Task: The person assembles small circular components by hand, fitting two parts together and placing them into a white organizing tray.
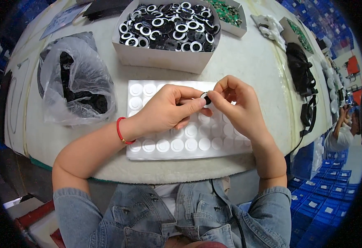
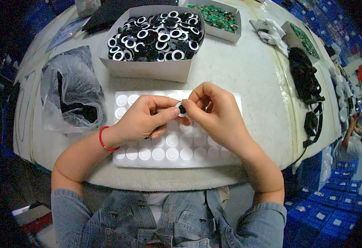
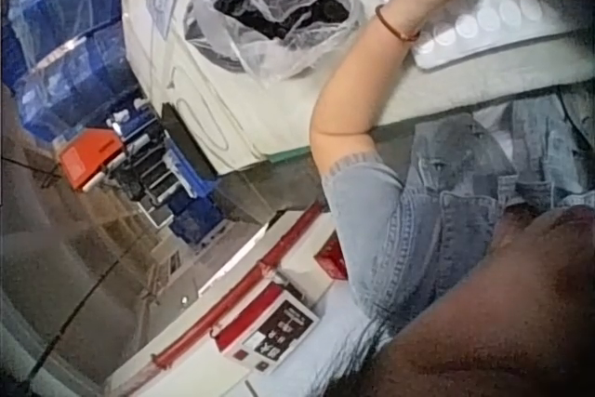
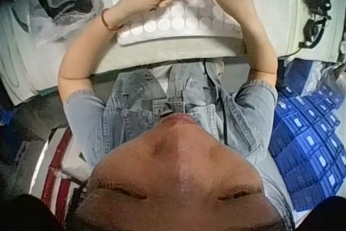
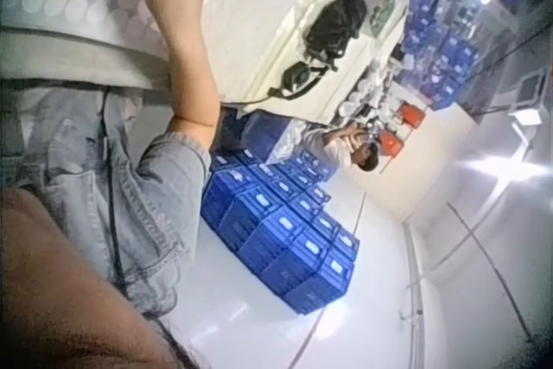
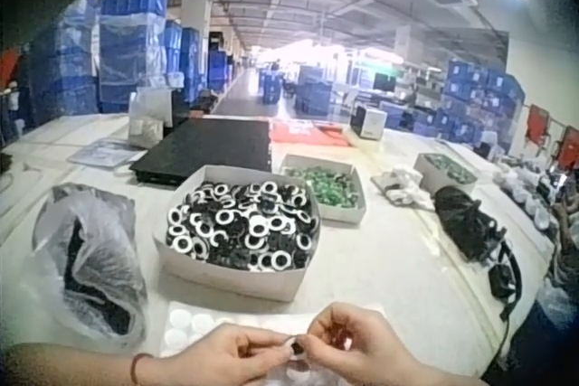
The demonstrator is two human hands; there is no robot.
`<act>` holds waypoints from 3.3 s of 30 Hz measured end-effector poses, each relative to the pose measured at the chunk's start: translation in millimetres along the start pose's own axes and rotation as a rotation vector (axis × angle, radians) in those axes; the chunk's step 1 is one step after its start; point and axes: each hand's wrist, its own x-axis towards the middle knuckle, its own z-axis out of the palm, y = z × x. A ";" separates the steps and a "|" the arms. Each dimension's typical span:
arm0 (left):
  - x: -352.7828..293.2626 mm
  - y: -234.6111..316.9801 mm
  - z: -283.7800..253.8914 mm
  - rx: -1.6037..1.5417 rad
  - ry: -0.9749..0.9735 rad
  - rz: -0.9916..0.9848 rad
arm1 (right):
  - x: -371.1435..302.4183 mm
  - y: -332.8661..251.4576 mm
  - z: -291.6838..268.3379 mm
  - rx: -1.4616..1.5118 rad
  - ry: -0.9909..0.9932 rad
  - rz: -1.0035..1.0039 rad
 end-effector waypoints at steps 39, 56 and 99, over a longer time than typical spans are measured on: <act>-3.3 -4.0 0.5 -0.005 0.050 0.052 | -2.3 2.4 5.1 0.185 -0.085 0.088; -4.6 -4.4 2.6 0.122 0.061 0.049 | 19.8 -21.6 -9.4 -0.117 -0.312 0.108; 2.1 -4.2 -9.5 -0.061 -0.060 0.111 | 0.4 -7.4 -2.7 -0.643 -0.010 -0.675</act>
